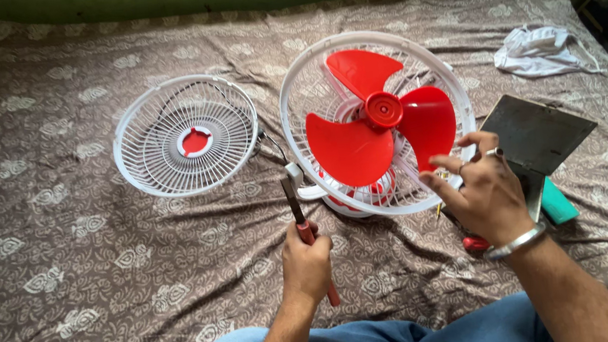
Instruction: The person disassembles a small electric fan by removing the front grille, unscrewing the fan blade, and detaching the motor housing. They use pliers and a screwdriver to loosen fasteners and separate components, then reassemble the fan by reversing the steps.
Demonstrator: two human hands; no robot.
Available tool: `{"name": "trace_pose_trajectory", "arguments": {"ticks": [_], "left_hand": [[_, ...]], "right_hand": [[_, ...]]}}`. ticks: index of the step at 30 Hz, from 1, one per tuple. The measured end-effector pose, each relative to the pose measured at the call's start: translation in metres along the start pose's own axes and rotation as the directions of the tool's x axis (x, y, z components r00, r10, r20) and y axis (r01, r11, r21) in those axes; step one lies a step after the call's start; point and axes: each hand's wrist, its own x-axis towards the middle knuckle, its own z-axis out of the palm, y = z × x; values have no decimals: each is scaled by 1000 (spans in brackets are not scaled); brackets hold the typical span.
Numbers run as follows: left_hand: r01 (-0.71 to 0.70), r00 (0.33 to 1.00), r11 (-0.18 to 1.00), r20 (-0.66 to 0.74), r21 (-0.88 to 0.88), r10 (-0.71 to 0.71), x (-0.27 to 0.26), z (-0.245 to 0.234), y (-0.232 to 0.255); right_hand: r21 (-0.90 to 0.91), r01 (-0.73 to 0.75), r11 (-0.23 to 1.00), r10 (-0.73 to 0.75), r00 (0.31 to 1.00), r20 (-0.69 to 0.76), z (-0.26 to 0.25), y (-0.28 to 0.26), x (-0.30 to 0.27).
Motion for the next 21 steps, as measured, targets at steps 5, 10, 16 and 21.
{"name": "trace_pose_trajectory", "arguments": {"ticks": [5, 10, 16, 21], "left_hand": [[18, 1000, 1000, 13, 4, -18, 0, 0, -1], [23, 1000, 1000, 16, 13, -23, 0, 1, -3], [43, 999, 998, 23, 46, -44, 0, 0, -2], [47, 999, 999, 19, 13, -47, 0, -1, -3]], "right_hand": [[-53, 81, 995, -85, 994, -75, 4, 8, 10], [-105, 35, 994, -41, 997, -58, 11, 14, 20], [-23, -143, 989, 144, 989, 44, 14, 14, 22], [243, -139, 960, 180, 971, -155, 33, 32, 18]]}}
